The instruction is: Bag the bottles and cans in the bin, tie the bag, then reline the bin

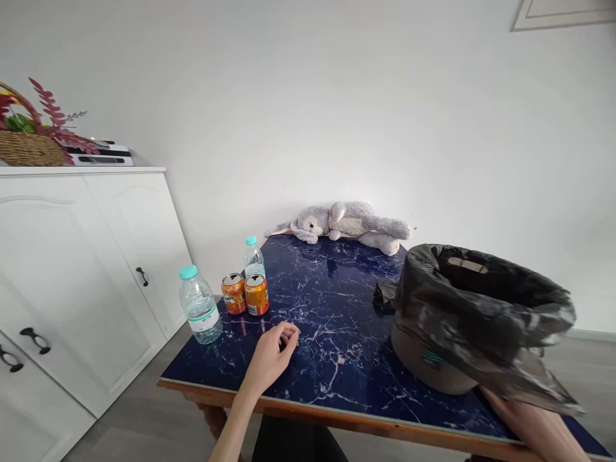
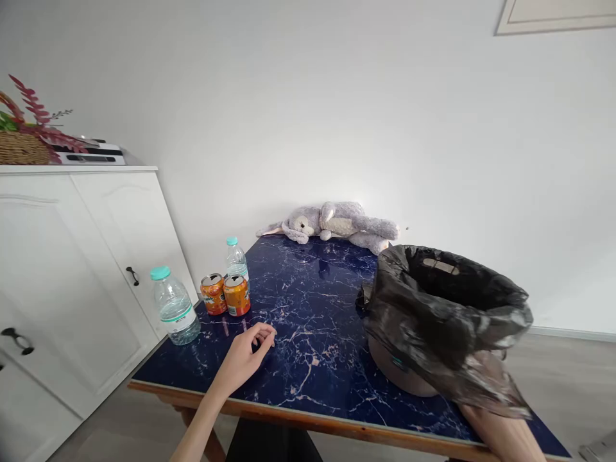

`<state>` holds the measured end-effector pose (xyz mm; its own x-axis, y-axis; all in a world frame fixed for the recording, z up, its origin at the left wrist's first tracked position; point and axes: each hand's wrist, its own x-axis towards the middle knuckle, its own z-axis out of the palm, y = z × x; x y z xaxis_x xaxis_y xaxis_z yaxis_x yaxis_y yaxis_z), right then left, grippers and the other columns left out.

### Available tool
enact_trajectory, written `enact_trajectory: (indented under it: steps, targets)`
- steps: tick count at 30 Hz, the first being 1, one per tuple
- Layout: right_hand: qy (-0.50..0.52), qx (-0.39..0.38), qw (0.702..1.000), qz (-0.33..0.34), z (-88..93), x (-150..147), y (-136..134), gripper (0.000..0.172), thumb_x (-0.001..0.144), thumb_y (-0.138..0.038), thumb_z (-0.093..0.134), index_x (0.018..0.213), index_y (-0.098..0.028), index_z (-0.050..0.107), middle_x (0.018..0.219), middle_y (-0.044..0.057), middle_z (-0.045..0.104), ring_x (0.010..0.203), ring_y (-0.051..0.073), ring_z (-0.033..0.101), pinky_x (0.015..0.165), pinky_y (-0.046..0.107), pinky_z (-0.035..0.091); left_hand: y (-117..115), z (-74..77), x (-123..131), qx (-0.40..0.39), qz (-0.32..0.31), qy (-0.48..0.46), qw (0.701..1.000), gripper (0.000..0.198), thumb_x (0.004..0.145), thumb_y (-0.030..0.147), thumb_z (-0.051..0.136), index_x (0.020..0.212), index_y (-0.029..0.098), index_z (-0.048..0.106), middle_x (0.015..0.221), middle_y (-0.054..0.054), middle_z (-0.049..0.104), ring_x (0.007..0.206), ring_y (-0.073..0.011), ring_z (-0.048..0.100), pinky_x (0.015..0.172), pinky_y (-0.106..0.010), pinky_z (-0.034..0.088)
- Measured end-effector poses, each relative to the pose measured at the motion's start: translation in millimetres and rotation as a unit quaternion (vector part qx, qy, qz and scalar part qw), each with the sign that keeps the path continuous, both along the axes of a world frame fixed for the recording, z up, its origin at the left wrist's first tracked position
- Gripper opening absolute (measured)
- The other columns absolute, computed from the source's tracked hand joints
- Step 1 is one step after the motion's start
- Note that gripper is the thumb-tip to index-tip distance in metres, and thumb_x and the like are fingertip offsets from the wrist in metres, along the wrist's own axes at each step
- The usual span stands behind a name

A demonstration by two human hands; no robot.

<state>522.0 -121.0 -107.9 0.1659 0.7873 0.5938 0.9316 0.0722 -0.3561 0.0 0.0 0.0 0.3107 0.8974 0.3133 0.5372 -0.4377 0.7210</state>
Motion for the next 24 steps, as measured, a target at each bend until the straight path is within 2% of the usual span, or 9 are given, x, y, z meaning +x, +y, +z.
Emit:
enact_trajectory:
  steps: [3,6,10,14,16,19,21,24]
  targets:
    - [-0.001,-0.019,1.0,0.014,-3.5,-31,8,0.062,0.094,-0.054,0.054,0.146,-0.021,0.061,0.148,0.02,0.064,0.136,0.048,0.06,0.102,0.062,0.058,0,-0.6,0,0.0,-0.001,0.0,1.0,0.028,0.106,0.047,0.053,0.104,0.025,0.069,0.094,-0.003,0.078,0.085,-0.0196,0.072,0.081,-0.03,0.053]
    - [0.005,-0.048,0.997,0.055,-1.3,-60,15,0.067,0.098,-0.055,0.053,0.157,-0.022,0.048,0.158,0.018,0.056,0.145,0.043,0.054,0.11,0.057,0.055,1,-2.8,-1,0.003,-0.002,-0.003,1.0,0.027,0.107,0.047,0.052,0.104,0.025,0.068,0.095,-0.003,0.078,0.086,-0.0198,0.072,0.083,-0.031,0.053]
    - [0.029,-0.07,0.992,0.104,12.9,-92,23,0.064,0.1,-0.053,0.055,0.158,-0.025,0.048,0.162,0.013,0.054,0.15,0.036,0.05,0.122,0.051,0.046,2,-6.2,-2,0.003,-0.004,-0.006,1.0,0.027,0.107,0.047,0.053,0.105,0.025,0.068,0.097,-0.004,0.078,0.088,-0.0203,0.072,0.084,-0.032,0.053]
    - [0.117,-0.085,0.977,0.156,32.7,-115,39,0.066,0.099,-0.053,0.06,0.158,-0.024,0.05,0.162,0.013,0.054,0.152,0.036,0.048,0.126,0.052,0.04,2,-6.3,-1,0.001,-0.004,-0.007,1.0,0.027,0.107,0.047,0.053,0.105,0.025,0.069,0.096,-0.004,0.078,0.087,-0.0209,0.072,0.084,-0.033,0.053]
    - [0.221,-0.101,0.952,0.188,42.4,-123,51,0.063,0.096,-0.054,0.065,0.15,-0.023,0.058,0.158,0.013,0.058,0.15,0.038,0.051,0.126,0.055,0.038,1,-5.2,-1,0.001,-0.005,-0.008,1.0,0.026,0.106,0.046,0.053,0.105,0.025,0.069,0.096,-0.004,0.078,0.088,-0.0208,0.072,0.083,-0.032,0.053]
    - [0.375,-0.131,0.891,0.221,52.6,-129,72,0.061,0.088,-0.06,0.072,0.136,-0.023,0.07,0.141,0.014,0.072,0.136,0.042,0.063,0.118,0.059,0.048,0,-3.6,0,0.001,-0.006,-0.009,1.0,0.026,0.106,0.046,0.053,0.105,0.025,0.069,0.096,-0.004,0.078,0.088,-0.0208,0.073,0.083,-0.032,0.054]
    - [0.42,-0.136,0.867,0.231,56.1,-131,87,0.061,0.089,-0.064,0.069,0.135,-0.023,0.071,0.132,0.013,0.077,0.129,0.041,0.069,0.112,0.058,0.053,0,-3.0,0,0.001,-0.007,-0.009,1.0,0.026,0.106,0.046,0.053,0.105,0.025,0.069,0.096,-0.004,0.078,0.087,-0.021,0.073,0.083,-0.032,0.055]
    - [0.453,-0.122,0.85,0.24,58.2,-134,108,0.065,0.094,-0.073,0.053,0.138,-0.027,0.07,0.13,0.011,0.078,0.127,0.038,0.071,0.112,0.055,0.053,0,-2.7,0,0.0,-0.006,-0.008,1.0,0.027,0.106,0.046,0.053,0.104,0.025,0.069,0.097,-0.005,0.078,0.088,-0.0211,0.073,0.084,-0.033,0.055]
